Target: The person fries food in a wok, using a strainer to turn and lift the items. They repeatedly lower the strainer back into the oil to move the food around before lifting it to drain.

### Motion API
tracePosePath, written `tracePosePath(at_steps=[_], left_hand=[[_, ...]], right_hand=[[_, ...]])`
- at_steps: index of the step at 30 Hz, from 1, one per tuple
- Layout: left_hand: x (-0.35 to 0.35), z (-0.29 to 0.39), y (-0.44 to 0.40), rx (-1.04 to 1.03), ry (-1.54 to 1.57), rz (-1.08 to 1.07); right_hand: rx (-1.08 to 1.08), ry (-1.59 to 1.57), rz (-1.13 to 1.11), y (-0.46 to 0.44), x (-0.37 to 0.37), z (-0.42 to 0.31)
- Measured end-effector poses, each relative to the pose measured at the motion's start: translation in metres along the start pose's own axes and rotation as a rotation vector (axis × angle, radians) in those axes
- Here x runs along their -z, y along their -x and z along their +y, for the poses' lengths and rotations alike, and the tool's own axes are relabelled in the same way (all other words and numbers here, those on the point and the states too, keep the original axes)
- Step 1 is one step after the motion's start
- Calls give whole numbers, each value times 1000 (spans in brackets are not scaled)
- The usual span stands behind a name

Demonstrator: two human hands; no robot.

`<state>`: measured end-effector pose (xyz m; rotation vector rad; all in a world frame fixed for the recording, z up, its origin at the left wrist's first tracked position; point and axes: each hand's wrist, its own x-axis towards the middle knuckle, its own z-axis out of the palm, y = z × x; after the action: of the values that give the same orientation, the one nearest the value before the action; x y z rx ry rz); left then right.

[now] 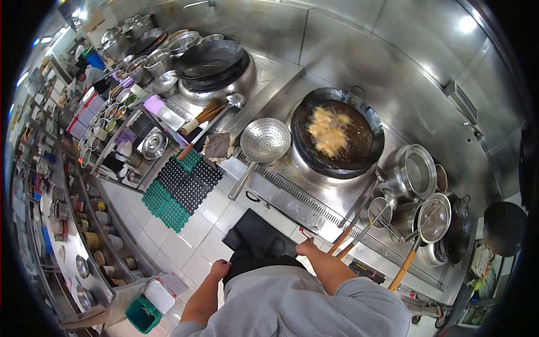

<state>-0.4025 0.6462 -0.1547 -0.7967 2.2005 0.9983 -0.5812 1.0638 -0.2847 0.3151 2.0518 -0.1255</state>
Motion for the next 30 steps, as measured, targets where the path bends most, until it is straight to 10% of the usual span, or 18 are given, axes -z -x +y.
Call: tracePosePath(at_steps=[30], left_hand=[[6, 1, 4, 42, -28, -33]], right_hand=[[138, 66, 51, 28, 15, 3]])
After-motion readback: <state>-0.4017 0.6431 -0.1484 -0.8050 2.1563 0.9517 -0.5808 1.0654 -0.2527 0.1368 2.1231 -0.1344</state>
